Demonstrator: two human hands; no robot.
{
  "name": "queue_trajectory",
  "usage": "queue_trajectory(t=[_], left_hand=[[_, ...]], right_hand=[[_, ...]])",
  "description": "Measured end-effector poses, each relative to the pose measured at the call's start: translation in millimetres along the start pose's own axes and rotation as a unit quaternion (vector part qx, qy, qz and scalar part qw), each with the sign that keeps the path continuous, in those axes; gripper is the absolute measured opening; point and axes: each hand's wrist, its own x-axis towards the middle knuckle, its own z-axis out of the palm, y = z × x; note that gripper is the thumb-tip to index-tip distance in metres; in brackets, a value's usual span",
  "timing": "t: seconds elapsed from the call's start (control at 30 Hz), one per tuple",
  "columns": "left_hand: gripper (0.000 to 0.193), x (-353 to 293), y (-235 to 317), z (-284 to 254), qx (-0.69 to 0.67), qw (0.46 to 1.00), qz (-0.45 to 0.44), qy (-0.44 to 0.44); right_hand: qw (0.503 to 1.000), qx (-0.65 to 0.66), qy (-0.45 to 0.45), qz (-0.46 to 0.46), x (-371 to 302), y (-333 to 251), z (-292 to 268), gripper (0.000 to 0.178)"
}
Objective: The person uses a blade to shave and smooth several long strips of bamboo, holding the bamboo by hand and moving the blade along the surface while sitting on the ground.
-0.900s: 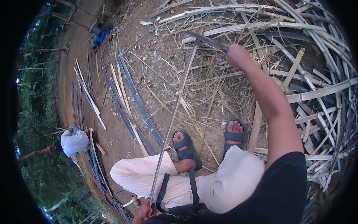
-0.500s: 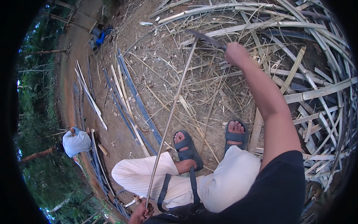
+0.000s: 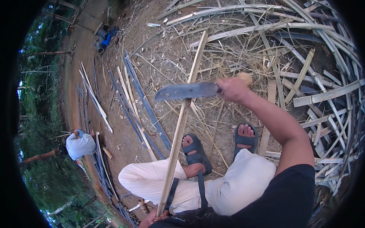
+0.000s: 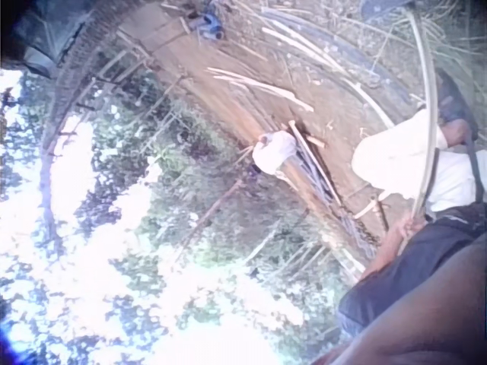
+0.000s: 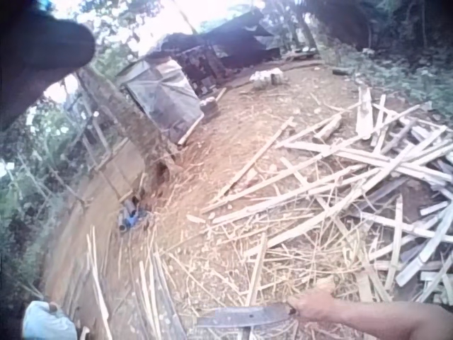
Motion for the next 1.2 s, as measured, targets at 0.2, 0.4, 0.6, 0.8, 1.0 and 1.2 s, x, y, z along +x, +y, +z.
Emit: queue_trajectory(t=[0.2, 0.4, 0.6, 0.8, 1.0, 1.2], left_hand=[[0.043, 15, 11, 12, 0.02, 0.991, -0.021, -0.132], [0.073, -15, -2, 103, 0.202, 0.969, 0.139, 0.042], [0.077, -6, 2, 60, 0.489, 0.854, 0.16, 0.075], [0.07, 7, -20, 46, 0.478, 0.854, 0.191, 0.08], [0.066, 5, -16, 79, 0.475, 0.857, 0.171, 0.105], [0.06, -2, -22, 76, 0.515, 0.814, 0.196, 0.185]], right_hand=[[0.976, -0.06, 0.018, 0.21, 63, 66, -38, 0.019], [0.977, 0.009, 0.035, 0.208, 35, 44, -10, 0.02], [0.998, 0.004, -0.054, -0.029, -15, -44, -10, 0.023], [0.978, -0.041, -0.121, 0.164, 42, 38, -45, 0.022], [0.983, -0.105, -0.108, 0.103, 41, 4, -27, 0.017], [0.981, -0.121, -0.11, 0.109, 66, 66, -31, 0.02]])
